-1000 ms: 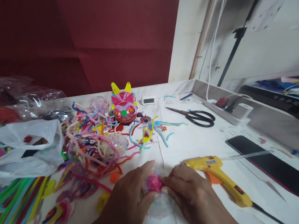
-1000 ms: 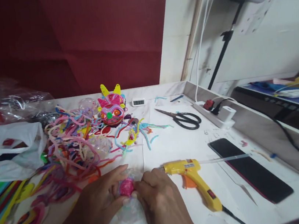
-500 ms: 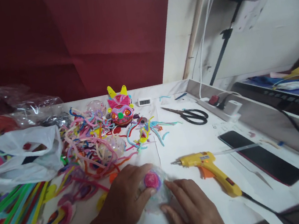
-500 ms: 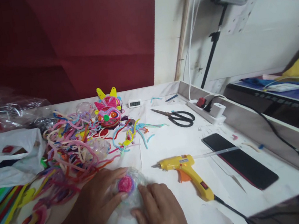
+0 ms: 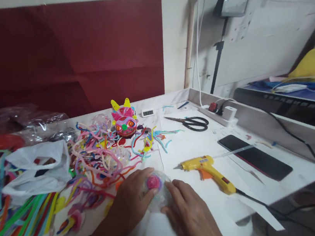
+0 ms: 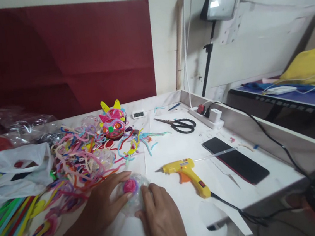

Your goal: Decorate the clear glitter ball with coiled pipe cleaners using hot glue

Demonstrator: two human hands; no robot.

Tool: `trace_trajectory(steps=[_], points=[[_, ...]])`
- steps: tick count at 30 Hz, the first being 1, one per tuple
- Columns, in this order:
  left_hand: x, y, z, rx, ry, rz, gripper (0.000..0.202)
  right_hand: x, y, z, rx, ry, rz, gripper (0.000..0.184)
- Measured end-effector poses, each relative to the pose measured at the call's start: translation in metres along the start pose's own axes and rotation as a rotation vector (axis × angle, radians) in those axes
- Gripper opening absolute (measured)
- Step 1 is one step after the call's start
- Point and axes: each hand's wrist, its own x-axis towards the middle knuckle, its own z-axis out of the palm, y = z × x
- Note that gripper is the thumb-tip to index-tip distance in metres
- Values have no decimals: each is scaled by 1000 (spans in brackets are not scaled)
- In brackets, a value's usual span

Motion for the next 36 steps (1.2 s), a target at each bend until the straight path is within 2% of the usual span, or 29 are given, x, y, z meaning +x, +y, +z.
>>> trace_trajectory(steps=[2,8,19,25,29,36], points=[[3,3,-1,36,9,-1,32,4,2,-1,-7,-37,0,31],[4,4,8,123,78,-25,23,13,6,2,-21,-82,-2,38],[2,11,14,210,111,-84,28,17,2,4,-40,-36,-25,58],[-4,17,19,238,148,-138,32,17,10,5,-36,-58,-87,52],[-11,23,22,256,181,-187,34,17,13,1,-4,-75,-127,55],[-19,30,30,228,234,-245,30,16,17,-1,11,-98,-187,54]])
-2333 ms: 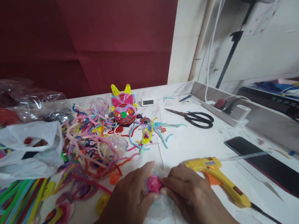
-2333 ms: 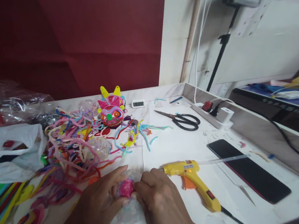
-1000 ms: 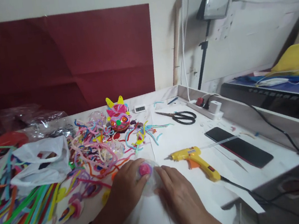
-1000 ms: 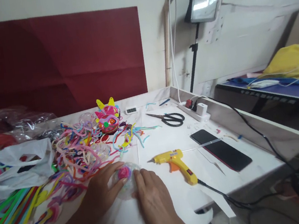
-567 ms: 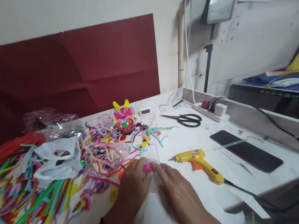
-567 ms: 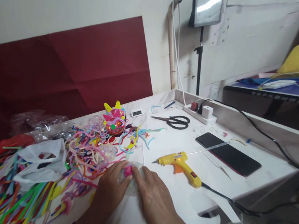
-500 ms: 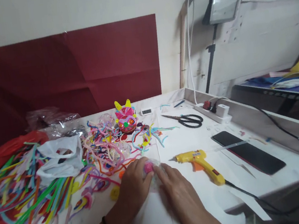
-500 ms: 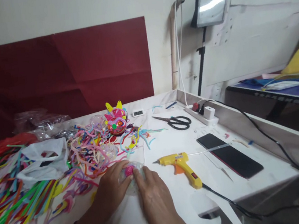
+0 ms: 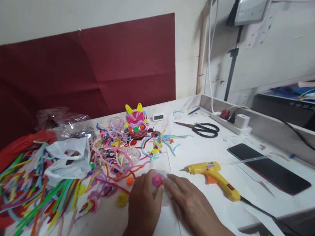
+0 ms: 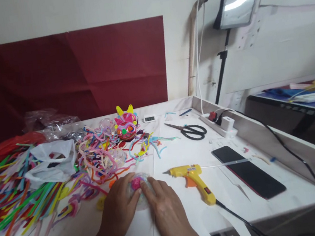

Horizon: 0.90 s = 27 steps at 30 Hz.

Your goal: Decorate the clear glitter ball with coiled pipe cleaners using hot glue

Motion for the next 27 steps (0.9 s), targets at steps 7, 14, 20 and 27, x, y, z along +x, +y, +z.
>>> trace_trajectory(steps=[7,14,20,27], points=[[-3,-6,-7,-105,-24,-6,29,-2,1,0,-37,-35,-23,53],[12,-26,-20,-251,-94,35,35,-7,-11,0,-11,5,-8,53],[1,-18,-19,-303,-56,-27,43,-6,-27,18,-73,140,85,57],[-21,-11,-14,-307,-25,-115,40,-7,-17,11,-120,139,-10,39]])
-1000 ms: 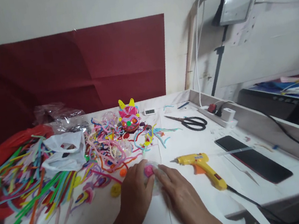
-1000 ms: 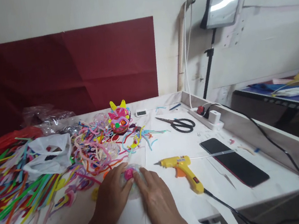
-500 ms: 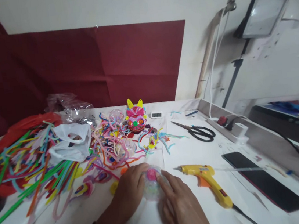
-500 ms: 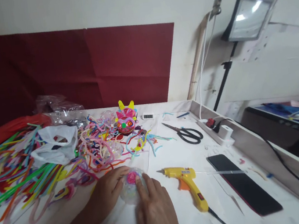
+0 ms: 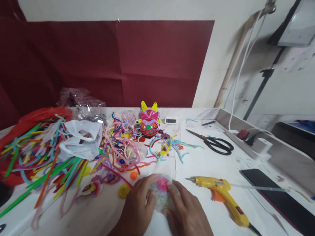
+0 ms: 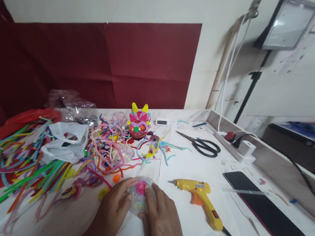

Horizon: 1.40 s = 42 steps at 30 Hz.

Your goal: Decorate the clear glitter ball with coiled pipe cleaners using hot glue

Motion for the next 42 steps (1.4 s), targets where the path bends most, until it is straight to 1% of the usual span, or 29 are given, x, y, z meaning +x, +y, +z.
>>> trace_trajectory(steps=[2,4,7,9,12,15,19,21,24,26,29,38,42], points=[[-7,1,0,4,6,-9,40,0,4,-4,14,-20,-29,37],[-12,1,-3,11,-6,-4,40,-1,6,-7,46,-65,-53,38],[-8,-3,-12,5,-97,23,38,-3,8,-8,83,-123,-68,45],[3,-7,-19,-16,-163,44,36,-4,9,-7,97,-117,-72,45],[27,-13,-30,-51,-253,86,31,-5,11,-5,119,-90,-74,43],[51,-15,-37,-85,-374,161,27,-8,13,-2,167,-109,-51,47],[73,-17,-43,-107,-502,246,29,-12,14,6,265,-94,11,56],[82,-19,-44,-123,-556,284,31,-11,15,8,299,-93,11,58],[91,-24,-44,-158,-620,322,34,-8,18,8,306,-131,6,58],[96,-28,-43,-183,-641,333,34,-5,20,6,309,-166,5,59],[97,-32,-40,-223,-637,325,31,-4,21,5,317,-184,5,59],[86,-43,-32,-338,-603,206,27,-7,22,6,294,-168,-22,53],[86,-46,-31,-358,-603,188,27,-6,24,6,290,-161,-31,54]])
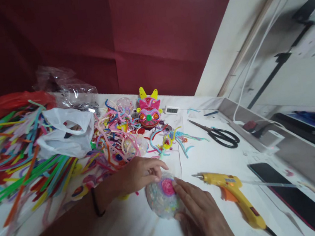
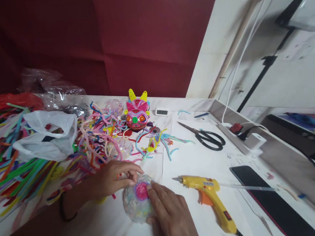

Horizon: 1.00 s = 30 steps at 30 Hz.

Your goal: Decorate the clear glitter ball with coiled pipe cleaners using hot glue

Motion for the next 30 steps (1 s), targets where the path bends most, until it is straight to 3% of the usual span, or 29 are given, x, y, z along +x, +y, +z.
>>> trace_trajectory(steps=[16,30], points=[[-8,2,7,221,47,124,20,-1,-1,0,-47,-4,-2,50],[-7,2,3,267,29,125,22,0,-1,-1,-82,11,-21,46]])
